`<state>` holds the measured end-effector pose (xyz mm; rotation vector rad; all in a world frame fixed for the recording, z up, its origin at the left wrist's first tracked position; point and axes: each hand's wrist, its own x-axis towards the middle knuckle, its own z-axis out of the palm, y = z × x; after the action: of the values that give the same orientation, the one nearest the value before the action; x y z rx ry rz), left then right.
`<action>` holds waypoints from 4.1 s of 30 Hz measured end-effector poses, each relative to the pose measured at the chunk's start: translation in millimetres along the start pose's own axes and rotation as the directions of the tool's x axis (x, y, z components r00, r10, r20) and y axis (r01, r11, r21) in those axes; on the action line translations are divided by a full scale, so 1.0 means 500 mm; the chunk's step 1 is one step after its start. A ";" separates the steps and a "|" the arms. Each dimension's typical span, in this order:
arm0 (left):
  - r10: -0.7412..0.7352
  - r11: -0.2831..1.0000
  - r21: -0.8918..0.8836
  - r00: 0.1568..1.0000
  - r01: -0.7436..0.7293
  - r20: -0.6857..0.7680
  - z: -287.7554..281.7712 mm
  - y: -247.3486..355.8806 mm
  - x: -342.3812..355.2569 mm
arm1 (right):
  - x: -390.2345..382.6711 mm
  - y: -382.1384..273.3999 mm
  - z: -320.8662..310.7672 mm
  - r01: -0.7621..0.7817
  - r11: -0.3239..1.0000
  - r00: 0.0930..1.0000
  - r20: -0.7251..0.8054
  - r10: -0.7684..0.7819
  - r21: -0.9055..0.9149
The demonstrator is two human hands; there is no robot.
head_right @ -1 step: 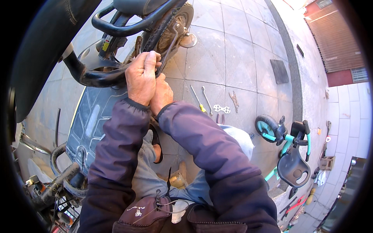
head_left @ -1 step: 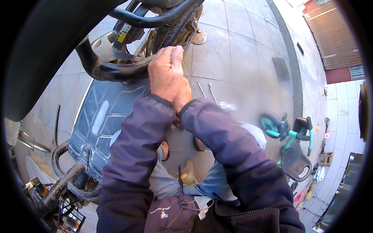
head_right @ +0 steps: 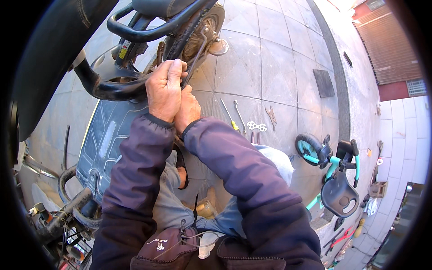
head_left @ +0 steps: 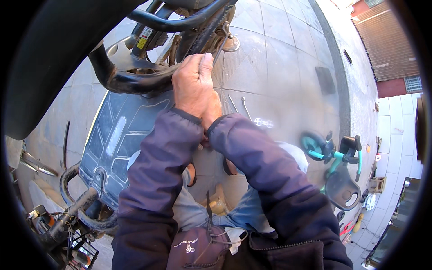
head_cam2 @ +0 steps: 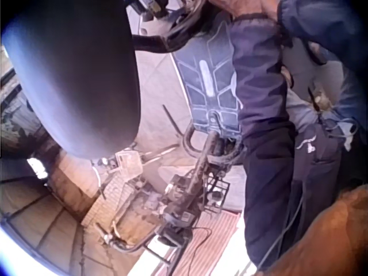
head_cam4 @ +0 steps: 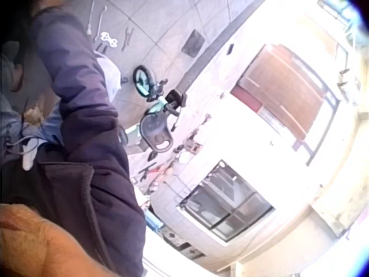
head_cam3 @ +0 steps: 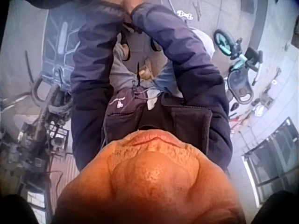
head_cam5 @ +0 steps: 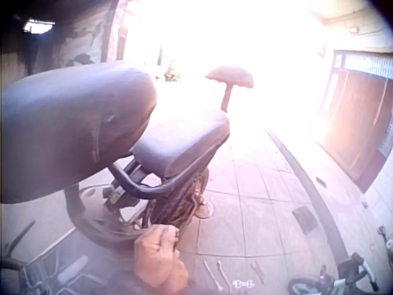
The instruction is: The person sits on the floor and uses a wrench to tighten a bolt on the rear suspension of a scooter. They repeatedly adjust the tool and apply force to secure the component.
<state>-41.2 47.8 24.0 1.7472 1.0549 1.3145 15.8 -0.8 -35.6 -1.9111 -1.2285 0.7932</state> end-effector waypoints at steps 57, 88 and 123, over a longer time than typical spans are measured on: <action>-0.018 0.989 0.150 0.998 0.009 0.055 0.001 -0.002 -0.027 | 0.029 0.111 0.016 0.122 0.982 0.954 -0.256 -0.156 -0.144; -0.044 0.993 0.115 0.993 0.032 0.105 0.001 0.008 -0.030 | 0.080 0.127 0.015 0.092 0.978 0.995 -0.026 -0.099 -0.187; -0.086 0.964 0.265 0.971 0.024 0.224 0.035 -0.003 -0.031 | 0.095 0.189 0.055 0.013 0.999 1.000 0.028 -0.011 -0.049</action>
<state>-27.0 33.2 12.3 1.9938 1.1708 0.9387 56.8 22.5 -134.1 -1.9364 -1.2864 0.7924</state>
